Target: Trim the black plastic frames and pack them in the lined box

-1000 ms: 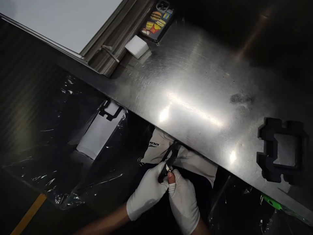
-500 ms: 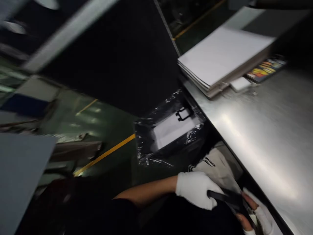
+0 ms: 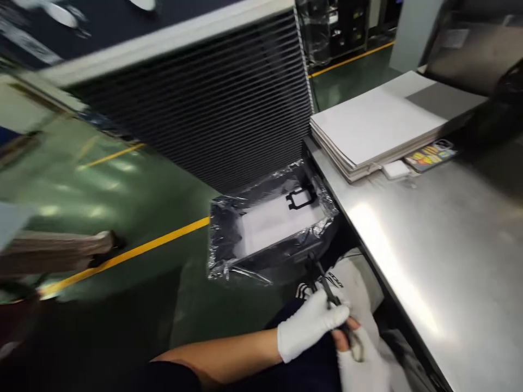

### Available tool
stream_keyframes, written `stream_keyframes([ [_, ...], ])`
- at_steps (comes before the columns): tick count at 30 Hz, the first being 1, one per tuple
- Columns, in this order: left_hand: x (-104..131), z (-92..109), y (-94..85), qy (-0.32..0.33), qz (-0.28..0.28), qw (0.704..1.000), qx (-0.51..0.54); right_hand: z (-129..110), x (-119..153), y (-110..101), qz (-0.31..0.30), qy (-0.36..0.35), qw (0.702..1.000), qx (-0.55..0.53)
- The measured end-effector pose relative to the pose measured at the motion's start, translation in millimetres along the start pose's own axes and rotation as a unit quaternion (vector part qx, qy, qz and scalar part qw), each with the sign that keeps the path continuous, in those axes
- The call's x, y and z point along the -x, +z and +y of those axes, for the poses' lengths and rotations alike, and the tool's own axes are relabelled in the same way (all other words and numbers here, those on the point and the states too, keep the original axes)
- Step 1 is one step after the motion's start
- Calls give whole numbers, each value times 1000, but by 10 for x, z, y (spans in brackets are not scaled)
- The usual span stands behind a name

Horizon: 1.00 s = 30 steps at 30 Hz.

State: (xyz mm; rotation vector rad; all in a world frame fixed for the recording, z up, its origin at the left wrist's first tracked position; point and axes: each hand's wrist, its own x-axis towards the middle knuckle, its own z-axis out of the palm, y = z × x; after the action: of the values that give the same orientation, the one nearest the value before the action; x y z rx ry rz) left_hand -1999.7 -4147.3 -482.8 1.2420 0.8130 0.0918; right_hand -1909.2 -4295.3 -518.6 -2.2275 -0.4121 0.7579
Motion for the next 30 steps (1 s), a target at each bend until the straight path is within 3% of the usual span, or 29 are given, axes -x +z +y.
stream_keyframes([
  [2,-70,52,7,-12,0,1000,5,3,-4,54,-25,-42,995,-85],
  [4,-87,129,-27,-22,-15,999,-23,88,-63,-79,-11,-64,989,-136],
  [6,-50,190,-70,-25,-36,996,-74,156,-58,-307,-13,-48,992,-112],
  [8,7,218,-91,-16,-45,979,-198,147,37,-487,-84,-32,995,-52],
  [11,56,212,-66,13,-72,890,-450,31,218,-509,-191,-56,980,23],
  [14,37,182,-10,16,-114,805,-582,-33,312,-353,-194,-72,974,94],
  [17,5,151,31,10,-125,759,-639,-7,346,-241,-182,-70,969,150],
  [22,4,113,55,12,-125,736,-665,-7,354,-244,-191,-54,966,167],
  [30,2,110,93,11,-114,734,-670,-112,353,-299,-217,-12,969,119],
])
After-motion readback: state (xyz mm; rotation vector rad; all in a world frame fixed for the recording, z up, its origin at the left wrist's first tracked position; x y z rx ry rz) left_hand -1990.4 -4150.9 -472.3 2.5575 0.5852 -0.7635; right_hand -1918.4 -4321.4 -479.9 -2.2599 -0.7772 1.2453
